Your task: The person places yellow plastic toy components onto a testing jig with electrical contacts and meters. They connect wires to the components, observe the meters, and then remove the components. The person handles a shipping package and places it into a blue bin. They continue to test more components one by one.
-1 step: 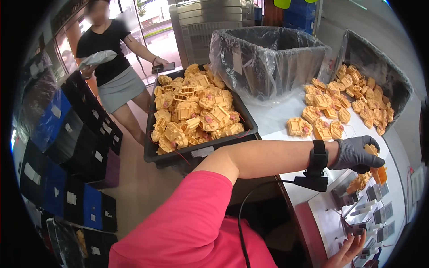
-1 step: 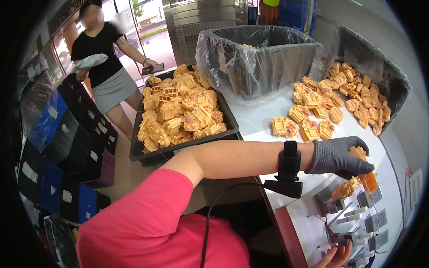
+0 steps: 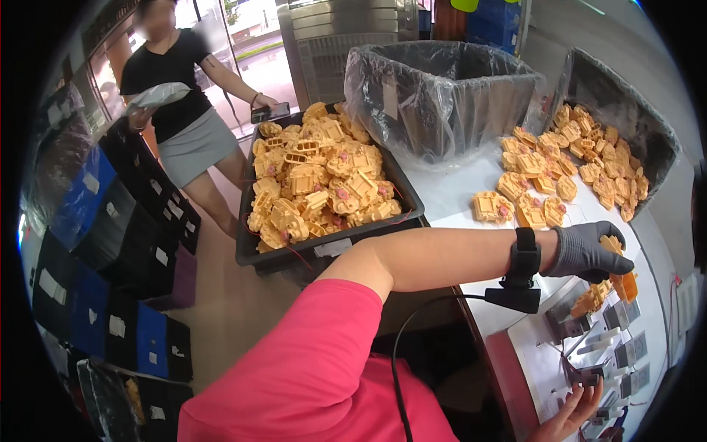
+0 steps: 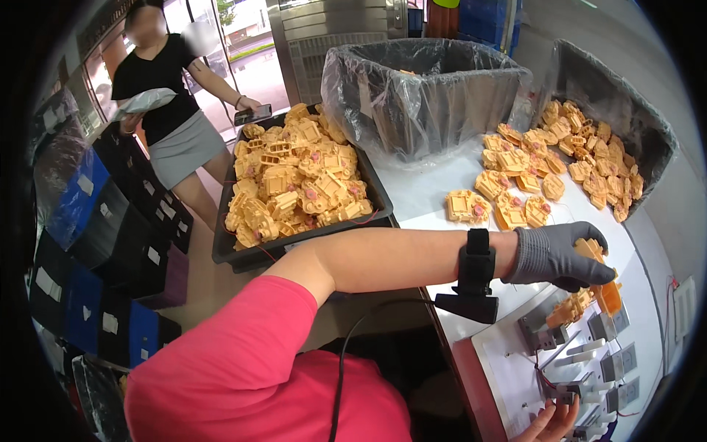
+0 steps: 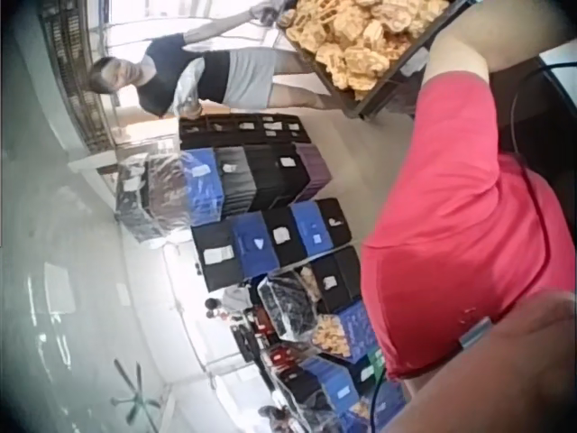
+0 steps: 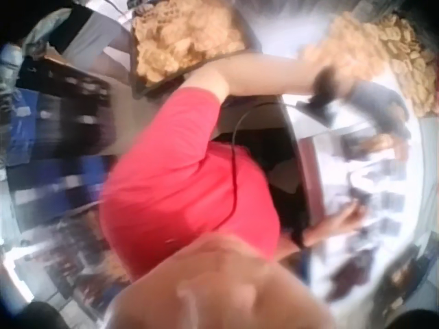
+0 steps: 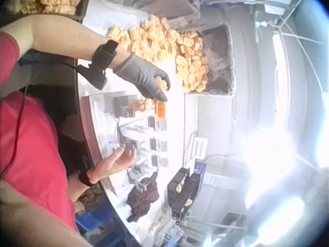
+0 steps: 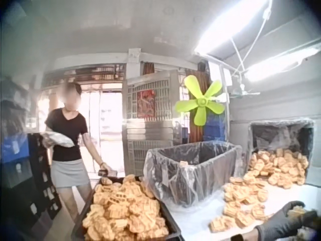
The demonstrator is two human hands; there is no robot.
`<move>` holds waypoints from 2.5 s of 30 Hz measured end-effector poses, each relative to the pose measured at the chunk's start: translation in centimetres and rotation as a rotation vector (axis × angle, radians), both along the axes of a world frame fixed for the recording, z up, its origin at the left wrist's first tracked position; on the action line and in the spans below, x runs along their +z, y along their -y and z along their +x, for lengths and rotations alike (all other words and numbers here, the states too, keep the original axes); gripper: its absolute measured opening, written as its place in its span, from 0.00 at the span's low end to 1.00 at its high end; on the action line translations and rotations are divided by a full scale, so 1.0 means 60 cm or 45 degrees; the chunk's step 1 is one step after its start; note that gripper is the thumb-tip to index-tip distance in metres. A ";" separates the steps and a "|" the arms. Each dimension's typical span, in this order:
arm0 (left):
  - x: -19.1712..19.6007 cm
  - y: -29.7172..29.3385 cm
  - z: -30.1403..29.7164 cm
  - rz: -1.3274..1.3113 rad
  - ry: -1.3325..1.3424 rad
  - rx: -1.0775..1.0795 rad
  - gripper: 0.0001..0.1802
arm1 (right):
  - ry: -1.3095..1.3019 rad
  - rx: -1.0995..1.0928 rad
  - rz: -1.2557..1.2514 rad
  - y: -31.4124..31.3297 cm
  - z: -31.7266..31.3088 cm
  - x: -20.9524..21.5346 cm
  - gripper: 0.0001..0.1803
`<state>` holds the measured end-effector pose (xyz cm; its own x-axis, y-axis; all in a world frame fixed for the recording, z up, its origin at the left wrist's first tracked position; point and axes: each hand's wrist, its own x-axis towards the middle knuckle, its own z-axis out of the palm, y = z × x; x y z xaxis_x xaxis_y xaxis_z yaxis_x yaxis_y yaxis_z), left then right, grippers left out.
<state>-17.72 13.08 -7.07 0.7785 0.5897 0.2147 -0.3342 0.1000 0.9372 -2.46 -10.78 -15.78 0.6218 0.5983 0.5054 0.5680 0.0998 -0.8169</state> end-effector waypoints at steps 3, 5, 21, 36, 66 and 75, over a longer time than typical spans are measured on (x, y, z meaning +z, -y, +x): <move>0.000 0.004 -0.007 0.054 0.040 0.039 0.40 | 0.000 0.055 -0.029 -0.001 0.007 -0.017 0.20; 0.008 0.010 -0.011 0.180 0.042 0.030 0.37 | -0.077 0.057 -0.112 0.012 0.016 -0.021 0.25; 0.017 -0.011 0.015 0.011 -0.202 -0.200 0.31 | -0.232 0.144 0.131 -0.003 0.004 -0.016 0.23; 0.032 -0.016 0.050 0.214 -0.218 -0.223 0.25 | -0.259 0.181 0.121 0.001 0.004 -0.012 0.23; 0.055 0.084 0.167 2.098 -0.548 -0.323 0.29 | -0.247 0.213 0.155 0.002 0.009 -0.012 0.22; 0.056 0.072 0.171 2.028 -0.597 -0.348 0.30 | -0.178 0.297 0.194 -0.002 0.021 -0.008 0.21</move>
<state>-7.48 8.77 -3.69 0.9793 -0.1252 0.1589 -0.1509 -0.9752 0.1617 -1.21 -10.64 -16.27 0.5463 0.6572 0.5193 0.3985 0.3414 -0.8513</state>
